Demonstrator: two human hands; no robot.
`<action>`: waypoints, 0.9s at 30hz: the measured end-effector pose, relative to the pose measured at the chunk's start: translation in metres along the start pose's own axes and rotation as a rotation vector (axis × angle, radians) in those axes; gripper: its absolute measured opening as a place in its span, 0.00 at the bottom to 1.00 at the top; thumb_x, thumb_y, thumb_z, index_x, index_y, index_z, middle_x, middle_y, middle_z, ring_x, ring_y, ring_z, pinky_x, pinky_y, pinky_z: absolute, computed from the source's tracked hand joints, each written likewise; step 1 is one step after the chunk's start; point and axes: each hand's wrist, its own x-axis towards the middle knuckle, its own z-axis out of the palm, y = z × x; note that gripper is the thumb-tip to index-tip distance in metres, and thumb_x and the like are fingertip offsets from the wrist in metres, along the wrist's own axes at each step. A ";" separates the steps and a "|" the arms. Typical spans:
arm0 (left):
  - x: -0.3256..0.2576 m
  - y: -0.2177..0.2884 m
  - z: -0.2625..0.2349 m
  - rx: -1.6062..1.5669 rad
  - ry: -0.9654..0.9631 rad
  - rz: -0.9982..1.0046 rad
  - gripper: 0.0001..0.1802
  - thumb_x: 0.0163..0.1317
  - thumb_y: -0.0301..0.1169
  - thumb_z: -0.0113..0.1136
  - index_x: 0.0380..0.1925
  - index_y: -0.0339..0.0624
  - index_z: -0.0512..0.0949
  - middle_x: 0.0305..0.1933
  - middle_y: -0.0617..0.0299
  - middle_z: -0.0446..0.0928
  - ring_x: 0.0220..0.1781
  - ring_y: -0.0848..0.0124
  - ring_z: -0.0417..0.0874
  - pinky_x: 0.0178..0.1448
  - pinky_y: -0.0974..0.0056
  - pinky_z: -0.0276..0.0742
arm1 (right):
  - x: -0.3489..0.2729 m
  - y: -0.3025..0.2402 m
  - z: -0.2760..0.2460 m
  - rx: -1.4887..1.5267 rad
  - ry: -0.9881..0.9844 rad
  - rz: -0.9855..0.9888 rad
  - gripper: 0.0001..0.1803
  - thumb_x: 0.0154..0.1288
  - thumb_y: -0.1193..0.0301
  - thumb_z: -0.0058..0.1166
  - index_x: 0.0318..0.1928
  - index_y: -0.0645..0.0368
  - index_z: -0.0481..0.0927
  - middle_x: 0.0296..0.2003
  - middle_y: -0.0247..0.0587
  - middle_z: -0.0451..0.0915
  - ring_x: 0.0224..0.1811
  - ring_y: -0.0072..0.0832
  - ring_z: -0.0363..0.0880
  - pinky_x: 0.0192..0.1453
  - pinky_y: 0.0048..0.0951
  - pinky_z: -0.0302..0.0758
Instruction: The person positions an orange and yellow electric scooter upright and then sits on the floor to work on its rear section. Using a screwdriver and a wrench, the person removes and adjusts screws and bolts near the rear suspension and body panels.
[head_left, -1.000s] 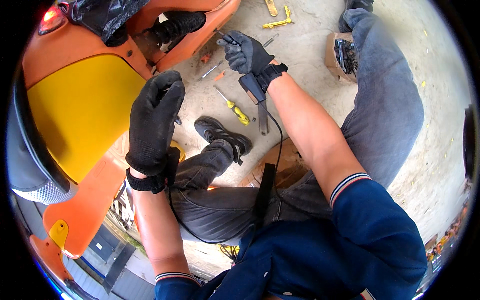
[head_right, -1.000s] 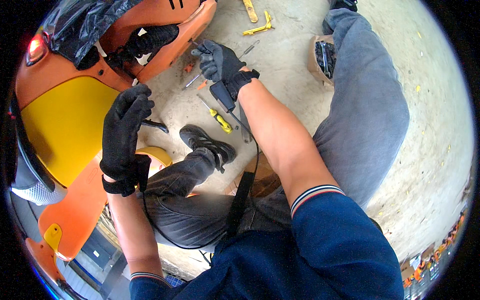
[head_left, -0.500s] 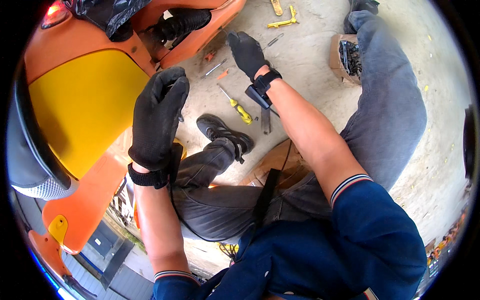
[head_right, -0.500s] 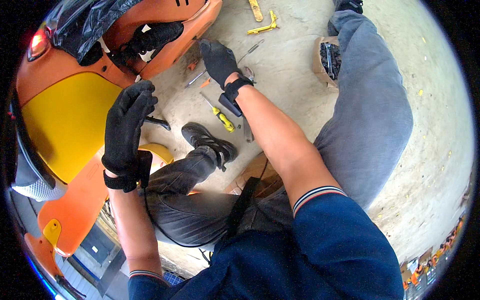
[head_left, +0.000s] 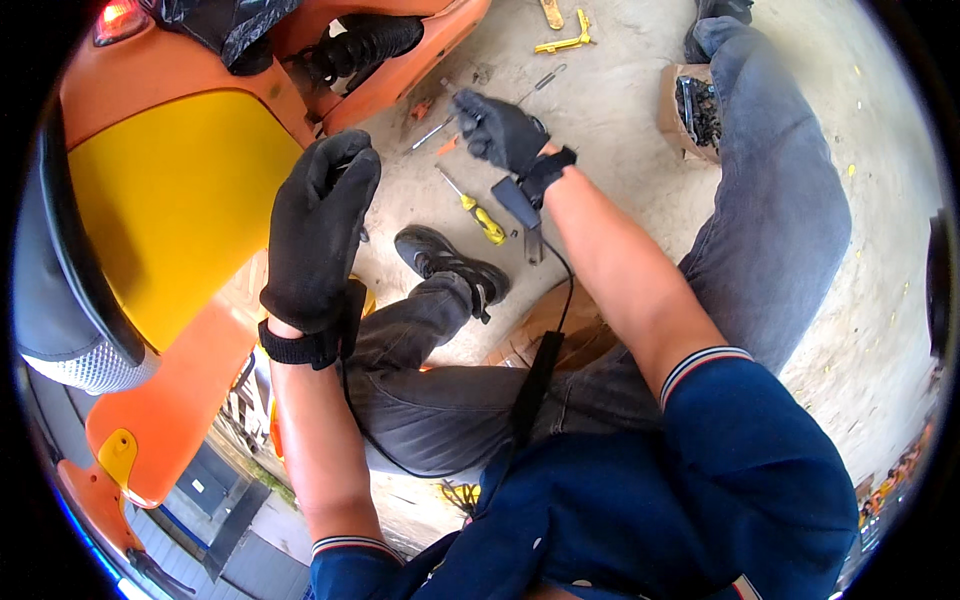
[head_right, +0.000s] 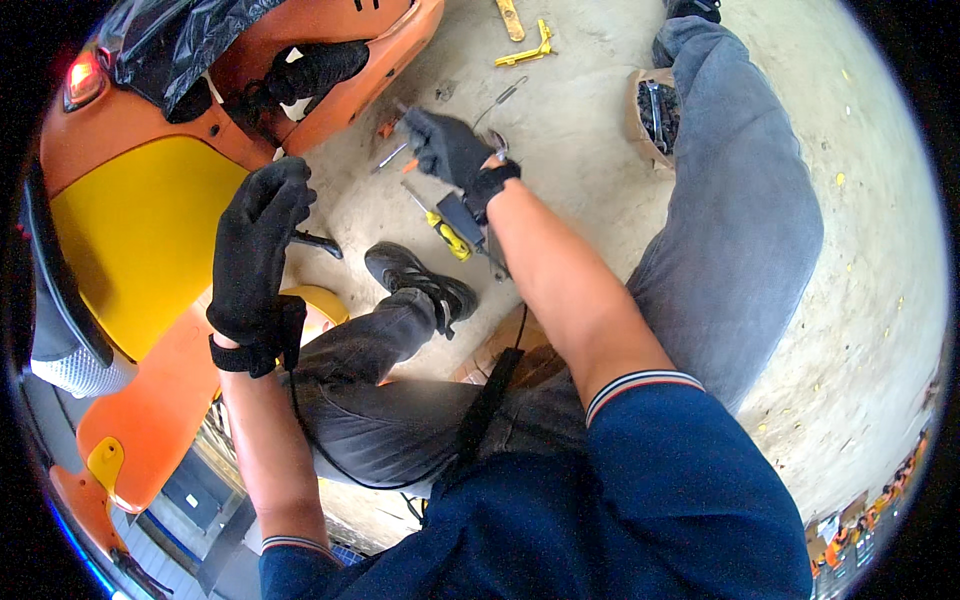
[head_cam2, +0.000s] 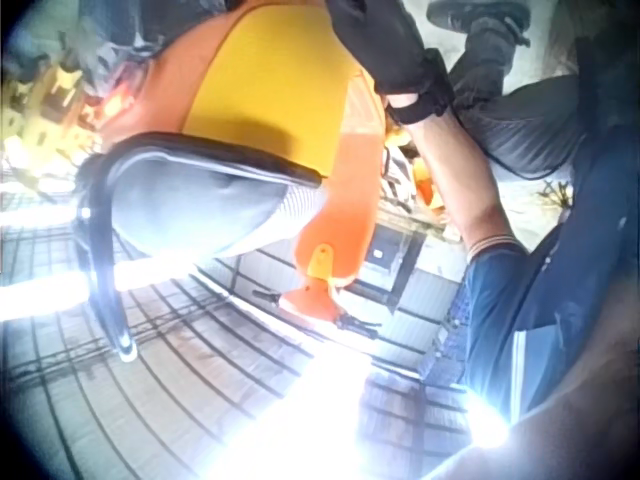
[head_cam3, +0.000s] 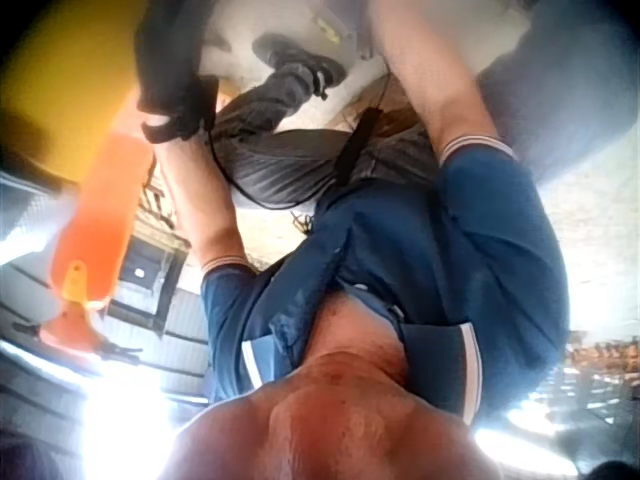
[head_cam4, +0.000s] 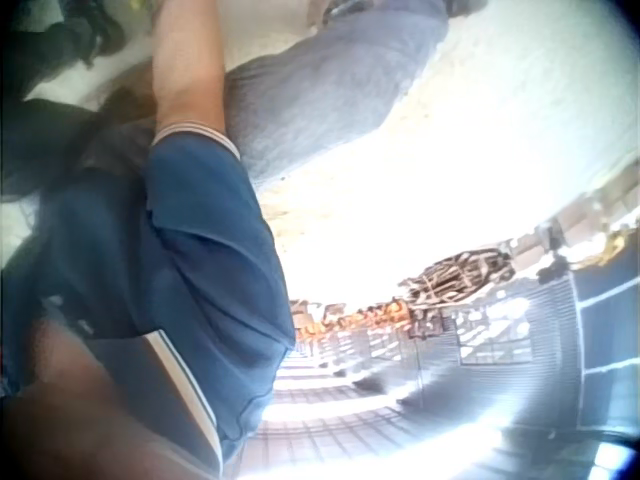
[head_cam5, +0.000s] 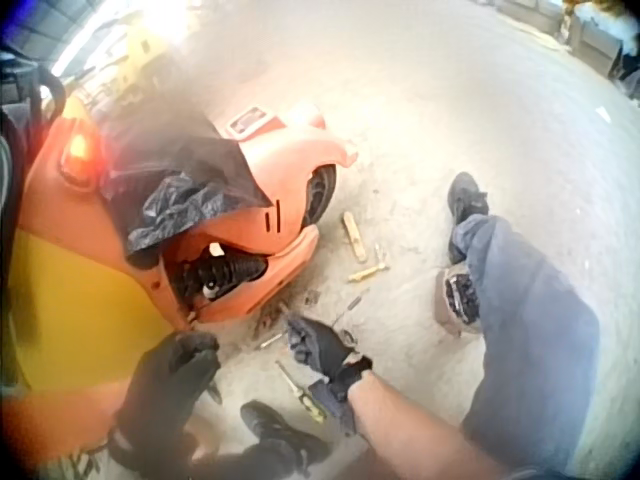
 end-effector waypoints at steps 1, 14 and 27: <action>0.000 0.002 -0.001 0.011 -0.009 0.002 0.14 0.63 0.32 0.59 0.45 0.35 0.76 0.31 0.68 0.74 0.27 0.82 0.70 0.28 0.76 0.65 | 0.001 0.008 0.006 -0.035 0.009 0.020 0.15 0.70 0.55 0.48 0.38 0.53 0.76 0.20 0.20 0.64 0.17 0.12 0.54 0.20 0.15 0.52; -0.002 0.001 0.002 0.014 -0.009 -0.016 0.14 0.63 0.31 0.58 0.46 0.34 0.76 0.33 0.68 0.75 0.29 0.82 0.70 0.32 0.75 0.67 | 0.017 0.027 0.035 0.082 -0.041 0.062 0.19 0.70 0.54 0.48 0.44 0.59 0.75 0.18 0.19 0.61 0.17 0.11 0.53 0.19 0.15 0.52; -0.004 0.003 -0.001 0.062 -0.033 -0.086 0.16 0.63 0.31 0.56 0.48 0.34 0.75 0.43 0.61 0.77 0.44 0.73 0.76 0.51 0.68 0.72 | 0.034 0.029 0.014 0.413 -0.343 0.249 0.20 0.71 0.52 0.42 0.45 0.58 0.71 0.17 0.22 0.62 0.14 0.12 0.51 0.15 0.15 0.51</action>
